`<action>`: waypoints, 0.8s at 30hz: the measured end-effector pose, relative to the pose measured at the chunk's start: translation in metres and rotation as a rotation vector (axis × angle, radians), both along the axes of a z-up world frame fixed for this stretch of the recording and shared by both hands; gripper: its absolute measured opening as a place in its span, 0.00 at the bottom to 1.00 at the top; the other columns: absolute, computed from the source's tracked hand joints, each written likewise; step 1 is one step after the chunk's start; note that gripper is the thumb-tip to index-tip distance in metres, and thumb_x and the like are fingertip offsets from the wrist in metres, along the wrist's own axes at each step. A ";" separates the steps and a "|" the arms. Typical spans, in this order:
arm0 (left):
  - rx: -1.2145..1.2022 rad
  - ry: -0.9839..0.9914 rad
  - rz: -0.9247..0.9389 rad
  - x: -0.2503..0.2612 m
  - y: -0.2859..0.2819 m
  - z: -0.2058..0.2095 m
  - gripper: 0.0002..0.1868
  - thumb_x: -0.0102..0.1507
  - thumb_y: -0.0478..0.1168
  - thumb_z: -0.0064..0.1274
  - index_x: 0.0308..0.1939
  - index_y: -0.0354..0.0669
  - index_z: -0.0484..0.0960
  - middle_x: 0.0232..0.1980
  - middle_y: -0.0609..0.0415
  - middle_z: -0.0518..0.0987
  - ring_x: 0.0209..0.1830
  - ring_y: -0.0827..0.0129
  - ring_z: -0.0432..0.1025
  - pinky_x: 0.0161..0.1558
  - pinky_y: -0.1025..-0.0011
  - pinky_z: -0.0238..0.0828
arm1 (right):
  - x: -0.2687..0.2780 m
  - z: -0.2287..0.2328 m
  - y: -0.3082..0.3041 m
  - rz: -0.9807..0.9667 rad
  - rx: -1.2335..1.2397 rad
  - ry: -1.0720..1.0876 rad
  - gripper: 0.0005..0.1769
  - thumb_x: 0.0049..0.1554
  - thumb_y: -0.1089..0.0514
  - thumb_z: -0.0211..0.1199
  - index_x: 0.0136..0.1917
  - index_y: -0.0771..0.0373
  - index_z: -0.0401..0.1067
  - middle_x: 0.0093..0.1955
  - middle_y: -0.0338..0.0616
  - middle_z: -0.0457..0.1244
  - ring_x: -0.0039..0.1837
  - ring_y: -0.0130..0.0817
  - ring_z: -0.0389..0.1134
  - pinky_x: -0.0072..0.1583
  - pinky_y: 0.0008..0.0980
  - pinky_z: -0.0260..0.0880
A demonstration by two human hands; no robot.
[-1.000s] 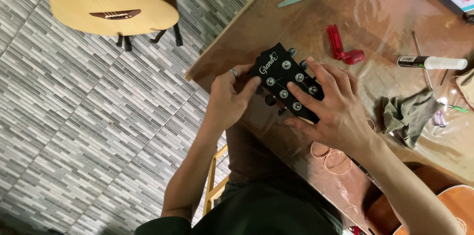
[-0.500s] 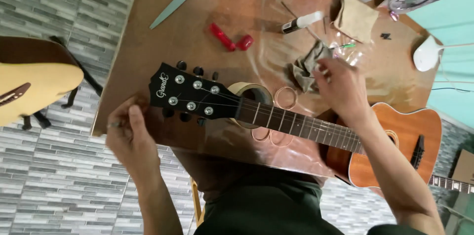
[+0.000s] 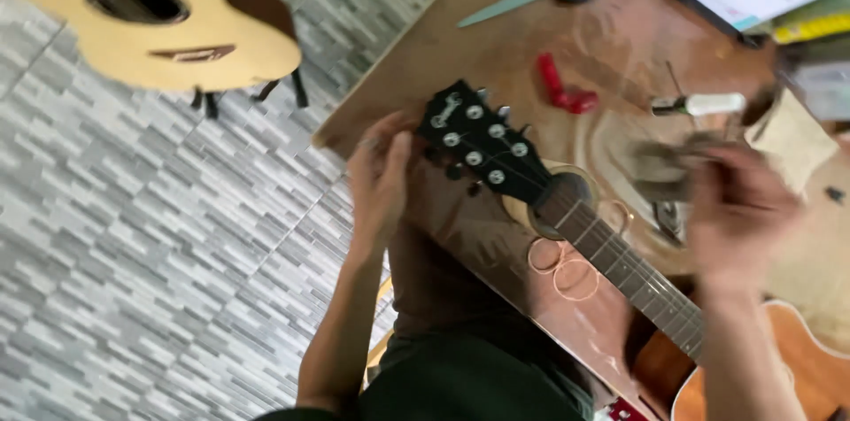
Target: The person uses a red tuning peg winder to adjust the tuning pegs on the headstock of an acoustic guitar. They then use a cloth to wipe the headstock and continue adjusting the pegs by hand.
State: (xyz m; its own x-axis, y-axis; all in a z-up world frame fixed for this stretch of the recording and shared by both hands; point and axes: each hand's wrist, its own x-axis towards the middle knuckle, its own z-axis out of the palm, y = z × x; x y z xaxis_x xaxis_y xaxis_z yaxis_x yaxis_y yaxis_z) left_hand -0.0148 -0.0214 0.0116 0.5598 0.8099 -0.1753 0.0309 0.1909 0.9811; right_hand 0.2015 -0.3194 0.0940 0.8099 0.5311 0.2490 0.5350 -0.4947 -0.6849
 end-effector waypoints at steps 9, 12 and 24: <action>-0.195 -0.150 -0.067 0.010 -0.011 -0.008 0.18 0.72 0.41 0.47 0.63 0.38 0.80 0.60 0.39 0.81 0.64 0.58 0.72 0.64 0.55 0.69 | -0.072 -0.064 0.206 0.660 -0.427 -0.409 0.13 0.57 0.67 0.64 0.54 0.56 0.81 0.53 0.44 0.71 0.57 0.45 0.72 0.64 0.43 0.71; -0.391 -0.254 -0.060 0.008 -0.013 -0.017 0.20 0.75 0.41 0.43 0.66 0.33 0.77 0.61 0.33 0.79 0.64 0.48 0.73 0.65 0.52 0.70 | -0.070 -0.045 0.205 0.761 -0.622 -0.612 0.10 0.56 0.58 0.57 0.46 0.46 0.77 0.42 0.28 0.65 0.53 0.36 0.68 0.53 0.40 0.61; -0.333 -0.193 -0.034 0.014 -0.015 -0.024 0.15 0.72 0.34 0.47 0.59 0.31 0.82 0.55 0.35 0.82 0.61 0.55 0.74 0.61 0.55 0.73 | -0.088 -0.030 0.219 0.565 -0.493 -0.440 0.04 0.59 0.60 0.64 0.44 0.57 0.79 0.34 0.38 0.63 0.47 0.41 0.65 0.49 0.39 0.57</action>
State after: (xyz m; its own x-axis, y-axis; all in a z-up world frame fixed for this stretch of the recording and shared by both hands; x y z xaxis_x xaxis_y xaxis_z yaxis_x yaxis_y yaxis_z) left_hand -0.0003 -0.0362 -0.0121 0.6334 0.7070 -0.3147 -0.1364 0.5023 0.8539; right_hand 0.1132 -0.1004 0.0640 0.2768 0.9542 0.1131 0.9558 -0.2613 -0.1351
